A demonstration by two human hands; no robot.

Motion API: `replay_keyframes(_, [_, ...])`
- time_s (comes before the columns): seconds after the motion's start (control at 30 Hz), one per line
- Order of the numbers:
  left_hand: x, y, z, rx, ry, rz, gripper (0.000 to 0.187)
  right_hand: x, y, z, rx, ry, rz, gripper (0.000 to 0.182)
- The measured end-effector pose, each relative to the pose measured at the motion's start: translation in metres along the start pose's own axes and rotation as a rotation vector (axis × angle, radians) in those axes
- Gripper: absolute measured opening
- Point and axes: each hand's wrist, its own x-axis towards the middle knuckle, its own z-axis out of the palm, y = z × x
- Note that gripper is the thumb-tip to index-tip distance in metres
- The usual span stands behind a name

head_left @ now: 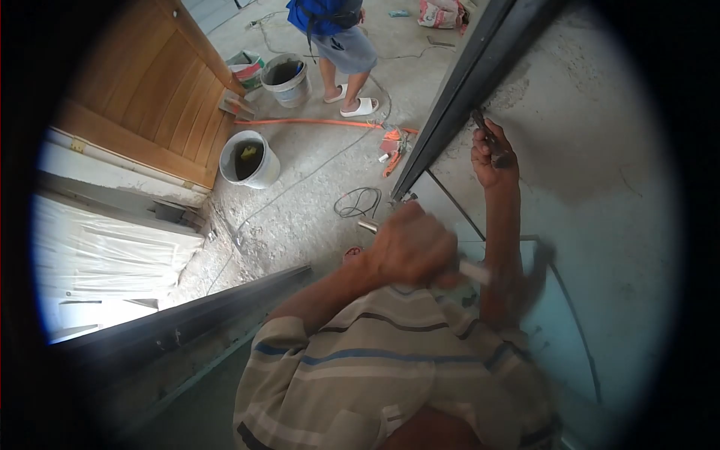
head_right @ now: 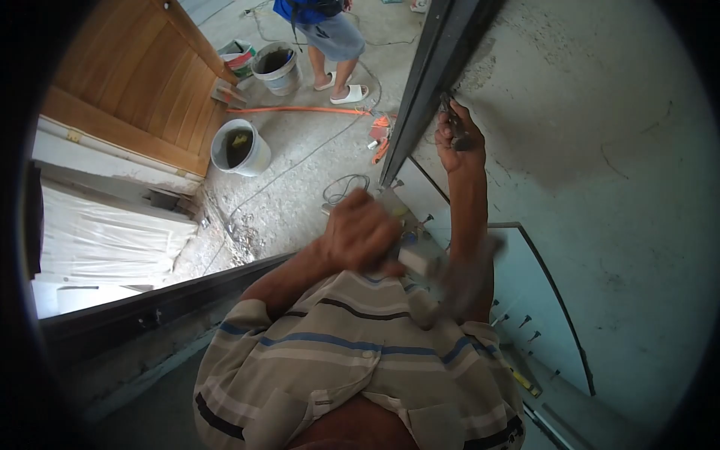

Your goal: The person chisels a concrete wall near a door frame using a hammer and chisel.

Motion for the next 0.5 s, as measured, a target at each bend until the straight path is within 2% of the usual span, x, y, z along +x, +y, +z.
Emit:
replay_keyframes(0.07, [0.001, -0.015, 0.015, 0.171, -0.149, -0.396, 0.035, 0.002, 0.000, 0.000, -0.001, -0.017, -0.002, 0.013])
replay_keyframes(0.23, [0.011, 0.004, -0.011, 0.006, -0.187, -0.319, 0.036, 0.001, -0.002, -0.007, 0.002, -0.048, -0.004, 0.013])
replay_keyframes(0.3, [0.013, 0.013, -0.018, -0.003, -0.013, -0.060, 0.035, 0.000, -0.004, 0.003, -0.001, 0.004, -0.007, 0.013])
replay_keyframes(0.37, [0.013, 0.003, -0.017, -0.007, -0.049, -0.012, 0.034, -0.001, -0.002, 0.005, 0.003, 0.017, -0.015, 0.013])
replay_keyframes(0.47, [0.017, -0.016, 0.004, 0.110, -0.344, -0.593, 0.035, 0.004, 0.000, 0.004, 0.027, -0.006, -0.029, 0.012])
replay_keyframes(0.5, [0.017, -0.011, 0.002, 0.108, -0.346, -0.594, 0.035, 0.004, 0.001, 0.002, 0.042, -0.031, -0.029, 0.012])
